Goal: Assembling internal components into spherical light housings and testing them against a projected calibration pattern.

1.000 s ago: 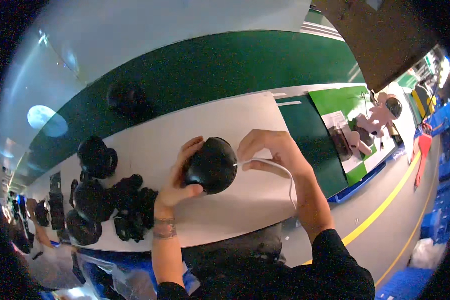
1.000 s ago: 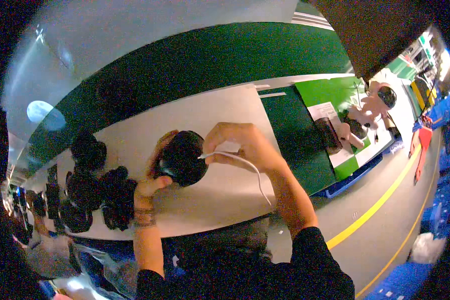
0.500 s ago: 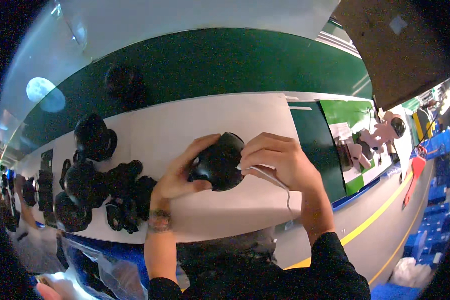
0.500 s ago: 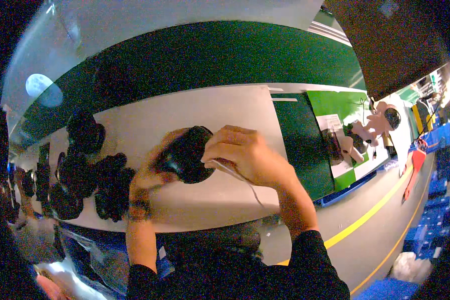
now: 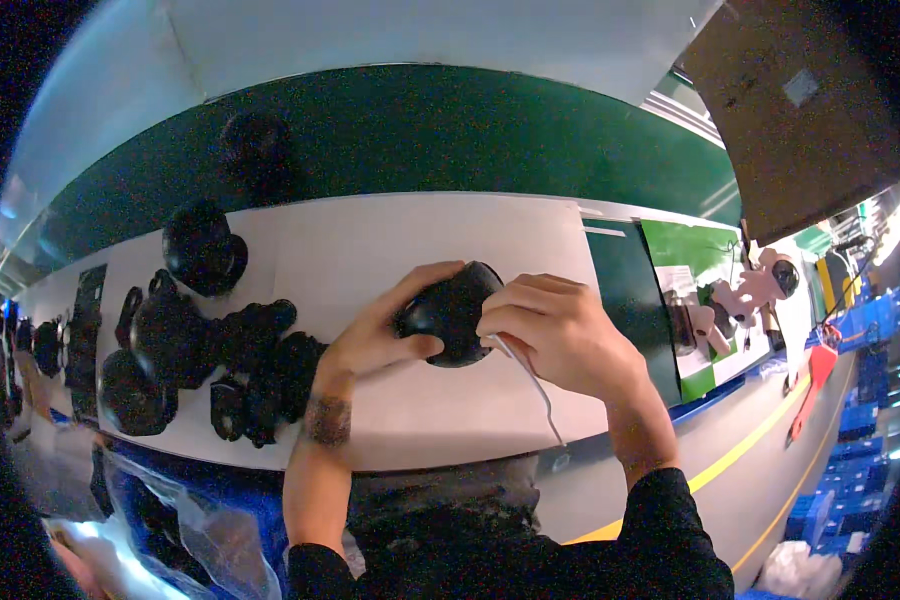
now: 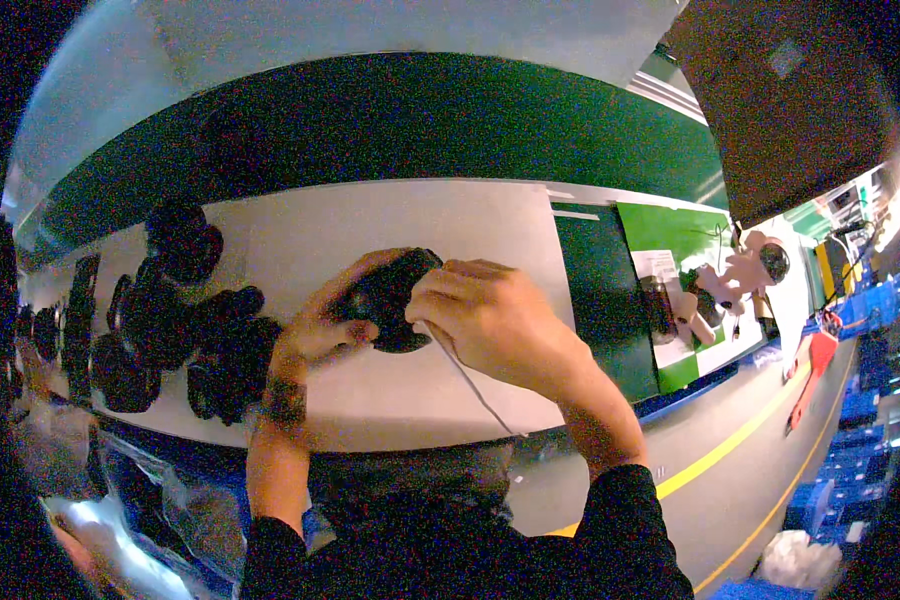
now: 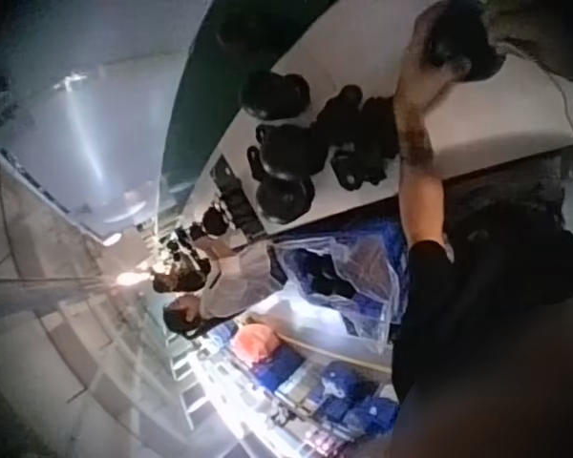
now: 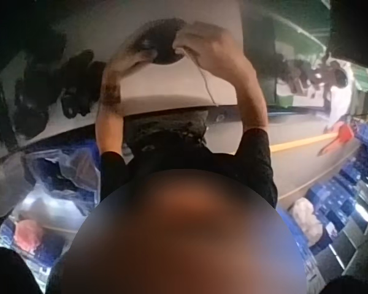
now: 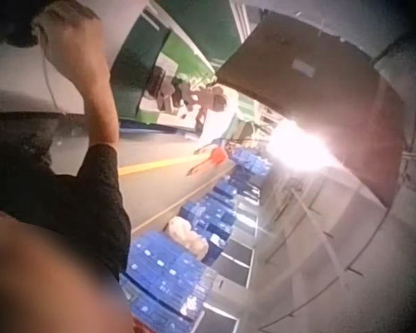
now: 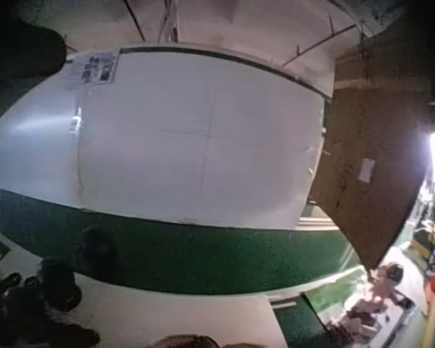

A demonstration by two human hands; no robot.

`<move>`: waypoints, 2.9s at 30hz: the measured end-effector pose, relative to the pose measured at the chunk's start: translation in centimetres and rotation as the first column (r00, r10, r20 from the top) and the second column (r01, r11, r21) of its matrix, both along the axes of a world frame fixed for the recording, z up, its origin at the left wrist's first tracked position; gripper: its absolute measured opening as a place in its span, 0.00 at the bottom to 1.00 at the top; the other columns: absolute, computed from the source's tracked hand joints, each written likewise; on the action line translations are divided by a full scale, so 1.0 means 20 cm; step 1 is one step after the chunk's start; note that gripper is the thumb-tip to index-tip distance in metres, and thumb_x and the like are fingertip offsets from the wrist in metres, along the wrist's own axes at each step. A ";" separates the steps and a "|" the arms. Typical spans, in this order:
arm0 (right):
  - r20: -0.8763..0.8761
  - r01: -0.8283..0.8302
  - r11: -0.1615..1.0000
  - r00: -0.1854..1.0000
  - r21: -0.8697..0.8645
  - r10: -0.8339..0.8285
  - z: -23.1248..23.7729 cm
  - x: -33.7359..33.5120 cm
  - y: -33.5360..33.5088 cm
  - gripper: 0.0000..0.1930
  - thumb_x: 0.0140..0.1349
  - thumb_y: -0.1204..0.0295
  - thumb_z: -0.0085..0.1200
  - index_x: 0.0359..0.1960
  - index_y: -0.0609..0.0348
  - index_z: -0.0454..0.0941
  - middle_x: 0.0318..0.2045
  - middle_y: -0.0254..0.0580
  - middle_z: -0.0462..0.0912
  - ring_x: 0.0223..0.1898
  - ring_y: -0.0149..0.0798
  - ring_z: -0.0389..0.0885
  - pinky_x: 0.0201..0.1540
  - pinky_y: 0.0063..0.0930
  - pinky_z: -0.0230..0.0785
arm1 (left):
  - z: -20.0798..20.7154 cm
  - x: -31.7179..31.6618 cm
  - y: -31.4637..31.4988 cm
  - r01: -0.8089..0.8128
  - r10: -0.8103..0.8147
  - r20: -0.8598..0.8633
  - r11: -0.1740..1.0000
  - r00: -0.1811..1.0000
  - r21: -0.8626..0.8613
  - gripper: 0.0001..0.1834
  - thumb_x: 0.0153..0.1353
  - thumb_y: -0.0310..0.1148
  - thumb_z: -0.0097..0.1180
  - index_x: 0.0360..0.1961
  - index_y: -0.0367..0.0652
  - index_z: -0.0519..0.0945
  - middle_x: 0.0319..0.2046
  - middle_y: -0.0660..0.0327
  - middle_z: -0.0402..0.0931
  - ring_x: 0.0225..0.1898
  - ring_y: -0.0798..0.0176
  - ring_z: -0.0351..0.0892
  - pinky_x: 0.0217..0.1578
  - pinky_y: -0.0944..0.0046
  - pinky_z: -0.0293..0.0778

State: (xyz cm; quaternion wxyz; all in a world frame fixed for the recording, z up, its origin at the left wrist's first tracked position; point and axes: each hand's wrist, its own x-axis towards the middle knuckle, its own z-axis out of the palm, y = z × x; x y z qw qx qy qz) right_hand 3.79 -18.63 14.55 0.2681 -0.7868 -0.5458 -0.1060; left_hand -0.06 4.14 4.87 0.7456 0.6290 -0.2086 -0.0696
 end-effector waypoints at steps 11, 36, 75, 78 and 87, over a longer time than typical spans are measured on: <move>0.017 -0.008 0.996 1.000 0.093 0.007 -0.09 0.00 -0.03 0.12 0.45 0.78 0.68 0.31 0.56 0.79 0.33 0.38 0.81 0.37 0.44 0.82 0.41 0.35 0.76 | -0.04 0.01 -0.01 -0.033 0.032 0.065 0.999 0.997 0.014 0.42 0.48 0.36 0.66 0.66 0.41 0.66 0.64 0.56 0.65 0.66 0.57 0.63 0.67 0.58 0.57; -0.284 0.132 0.962 0.957 0.237 -0.062 -0.38 0.07 -0.11 0.40 0.51 0.57 0.70 0.62 0.60 0.64 0.60 0.59 0.69 0.61 0.57 0.69 0.62 0.45 0.64 | -0.06 -0.02 -0.02 -0.269 0.290 -0.085 0.943 0.953 0.197 0.38 0.57 0.40 0.67 0.66 0.45 0.65 0.61 0.56 0.69 0.61 0.57 0.69 0.62 0.56 0.67; 0.195 0.058 0.963 0.975 0.263 -0.111 -0.30 0.01 -0.09 0.16 0.46 0.70 0.72 0.35 0.54 0.79 0.37 0.36 0.77 0.48 0.50 0.79 0.51 0.48 0.79 | -0.13 -0.03 -0.13 -0.234 0.272 -0.163 0.947 0.948 0.222 0.52 0.45 0.45 0.76 0.66 0.34 0.59 0.50 0.48 0.75 0.51 0.58 0.77 0.51 0.61 0.76; 0.233 0.062 0.976 0.966 0.207 -0.111 -0.27 -0.02 -0.11 0.16 0.46 0.71 0.72 0.36 0.56 0.78 0.35 0.36 0.77 0.46 0.49 0.81 0.48 0.45 0.81 | -0.15 -0.02 -0.13 -0.241 0.282 -0.179 0.946 0.943 0.217 0.51 0.45 0.45 0.76 0.65 0.34 0.60 0.50 0.48 0.75 0.50 0.59 0.77 0.51 0.60 0.76; -0.050 0.148 0.888 0.989 0.435 -0.141 -0.19 -0.06 -0.21 0.10 0.52 0.76 0.66 0.35 0.64 0.79 0.35 0.48 0.80 0.37 0.45 0.81 0.36 0.35 0.74 | -0.14 -0.04 -0.14 -0.236 0.254 -0.262 0.967 0.931 0.099 0.45 0.50 0.34 0.75 0.65 0.39 0.62 0.52 0.55 0.71 0.51 0.61 0.75 0.51 0.61 0.77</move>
